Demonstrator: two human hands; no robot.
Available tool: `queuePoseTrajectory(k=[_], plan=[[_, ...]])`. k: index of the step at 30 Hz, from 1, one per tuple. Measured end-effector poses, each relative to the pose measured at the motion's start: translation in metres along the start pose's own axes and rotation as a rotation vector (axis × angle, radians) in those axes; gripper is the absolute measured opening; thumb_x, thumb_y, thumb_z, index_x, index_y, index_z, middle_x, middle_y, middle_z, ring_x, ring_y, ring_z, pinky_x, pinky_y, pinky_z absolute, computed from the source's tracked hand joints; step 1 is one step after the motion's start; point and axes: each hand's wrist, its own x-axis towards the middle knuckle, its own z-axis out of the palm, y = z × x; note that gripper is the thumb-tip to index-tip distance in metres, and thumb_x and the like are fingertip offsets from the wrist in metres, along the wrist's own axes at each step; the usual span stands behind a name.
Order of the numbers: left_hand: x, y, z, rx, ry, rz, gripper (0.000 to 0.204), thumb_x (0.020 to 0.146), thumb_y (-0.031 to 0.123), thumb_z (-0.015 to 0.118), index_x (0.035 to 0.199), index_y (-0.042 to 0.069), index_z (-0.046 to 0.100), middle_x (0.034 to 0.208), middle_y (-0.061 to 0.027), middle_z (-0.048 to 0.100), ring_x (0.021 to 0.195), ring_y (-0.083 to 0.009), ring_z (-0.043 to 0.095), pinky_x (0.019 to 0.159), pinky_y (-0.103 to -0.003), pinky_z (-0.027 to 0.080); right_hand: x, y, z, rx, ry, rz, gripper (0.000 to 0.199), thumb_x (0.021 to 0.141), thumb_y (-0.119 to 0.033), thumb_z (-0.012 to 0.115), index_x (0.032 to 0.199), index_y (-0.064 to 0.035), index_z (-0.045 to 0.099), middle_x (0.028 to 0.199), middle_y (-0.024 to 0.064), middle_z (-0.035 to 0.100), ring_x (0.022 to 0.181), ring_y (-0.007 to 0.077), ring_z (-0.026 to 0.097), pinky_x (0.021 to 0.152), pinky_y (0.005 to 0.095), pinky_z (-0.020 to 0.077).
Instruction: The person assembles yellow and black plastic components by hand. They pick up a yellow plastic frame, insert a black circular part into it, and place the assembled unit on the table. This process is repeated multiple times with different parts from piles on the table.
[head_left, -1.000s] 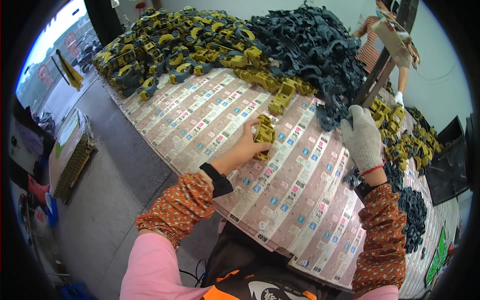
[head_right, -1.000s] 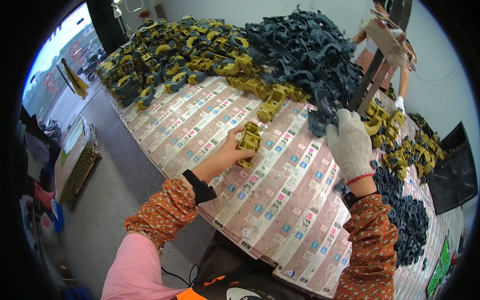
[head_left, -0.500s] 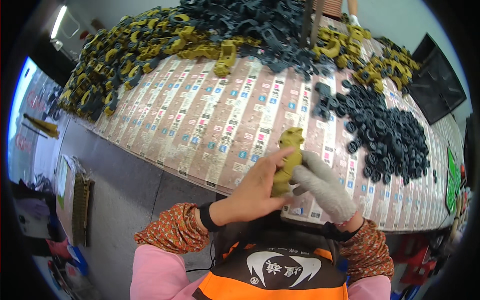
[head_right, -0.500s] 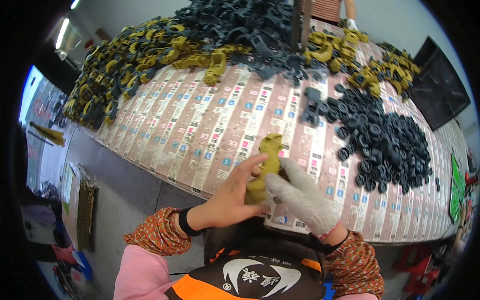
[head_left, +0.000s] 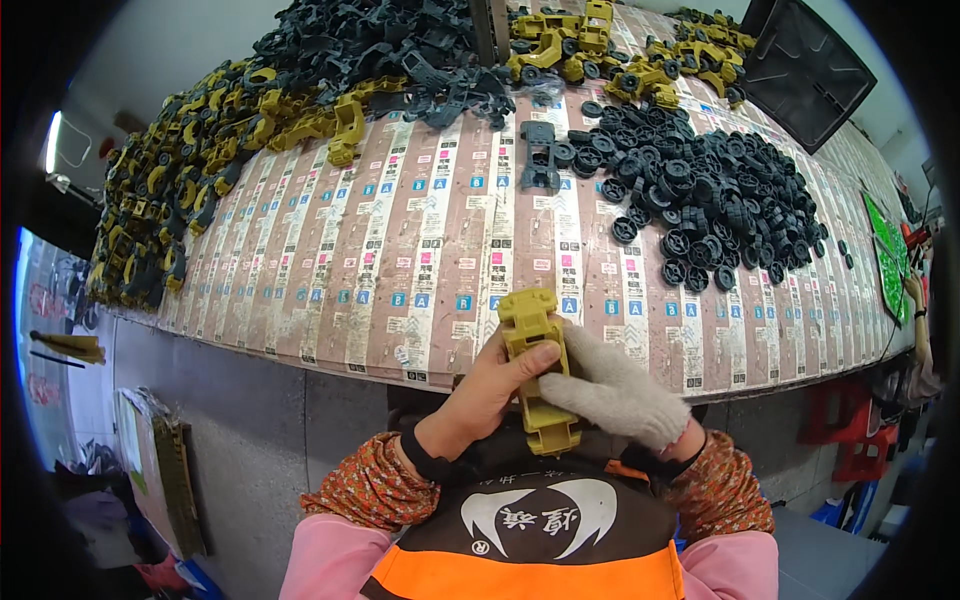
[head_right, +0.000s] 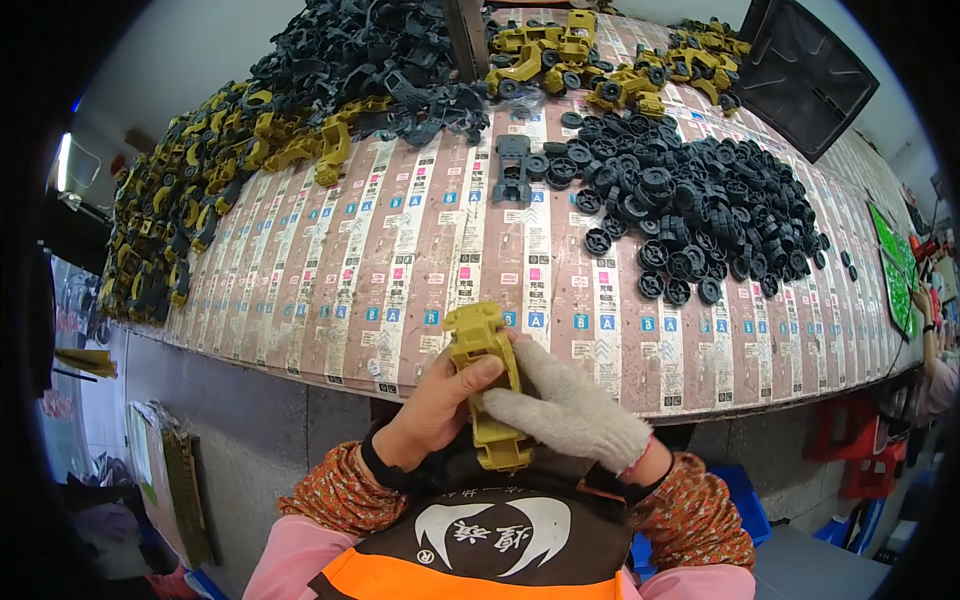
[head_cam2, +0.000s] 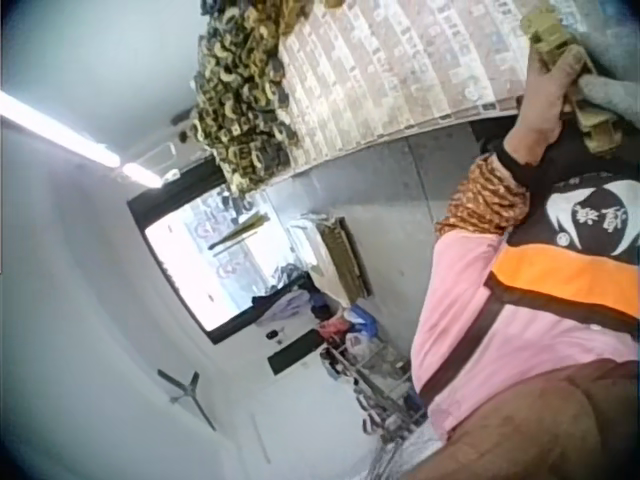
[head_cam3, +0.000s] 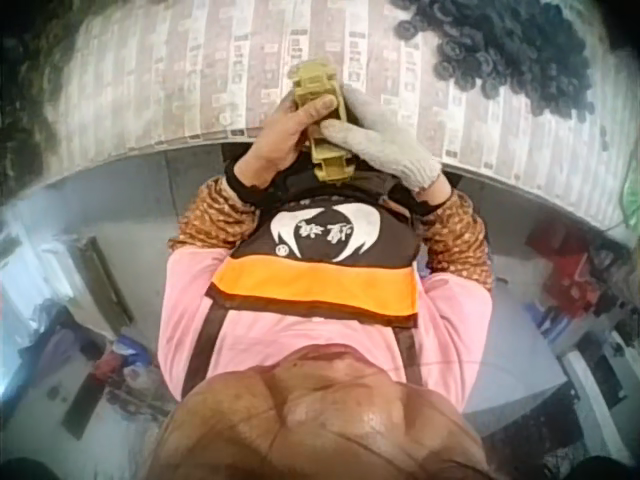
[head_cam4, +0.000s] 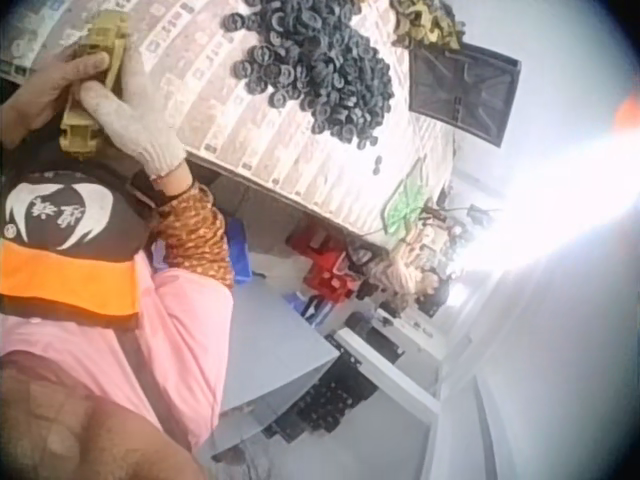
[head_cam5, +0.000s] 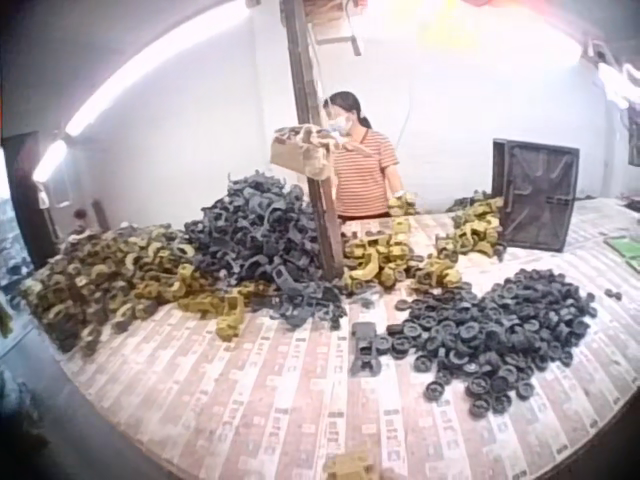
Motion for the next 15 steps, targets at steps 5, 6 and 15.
queuePoseTrajectory(k=[5, 6, 15], plan=[[0.005, 0.015, -0.003, -0.112, 0.081, 0.120, 0.051, 0.103, 0.029, 0.074, 0.142, 0.006, 0.051, 0.130, -0.0129, 0.068, 0.115, -0.0250, 0.071, 0.091, -0.042, 0.064, 0.041, 0.020, -0.078, -0.864, 0.486, -0.386, 0.013, 0.098, -0.017, 0.066, 0.101, -0.0062, 0.073, 0.091, 0.0157, 0.070, 0.088, 0.0336, 0.072, 0.076, 0.0436, 0.0575], [0.006, 0.020, -0.005, -0.116, 0.057, 0.099, 0.050, 0.104, 0.029, 0.073, 0.141, 0.006, 0.050, 0.129, -0.0140, 0.069, 0.112, -0.0267, 0.073, 0.088, -0.043, 0.065, 0.051, 0.023, -0.097, -1.059, 0.598, -0.400, 0.010, 0.098, -0.013, 0.063, 0.099, -0.0069, 0.071, 0.090, 0.0146, 0.066, 0.088, 0.0320, 0.070, 0.074, 0.0424, 0.0568], [-0.003, 0.012, -0.003, -0.139, 0.113, 0.079, 0.053, 0.104, 0.039, 0.071, 0.143, 0.013, 0.047, 0.123, -0.0081, 0.064, 0.103, -0.0237, 0.074, 0.075, -0.037, 0.065, 0.098, 0.016, -0.127, -1.537, 0.436, -0.319, 0.030, 0.082, -0.003, 0.071, 0.112, -0.0070, 0.069, 0.108, 0.0151, 0.064, 0.101, 0.0359, 0.065, 0.085, 0.0457, 0.0560]])
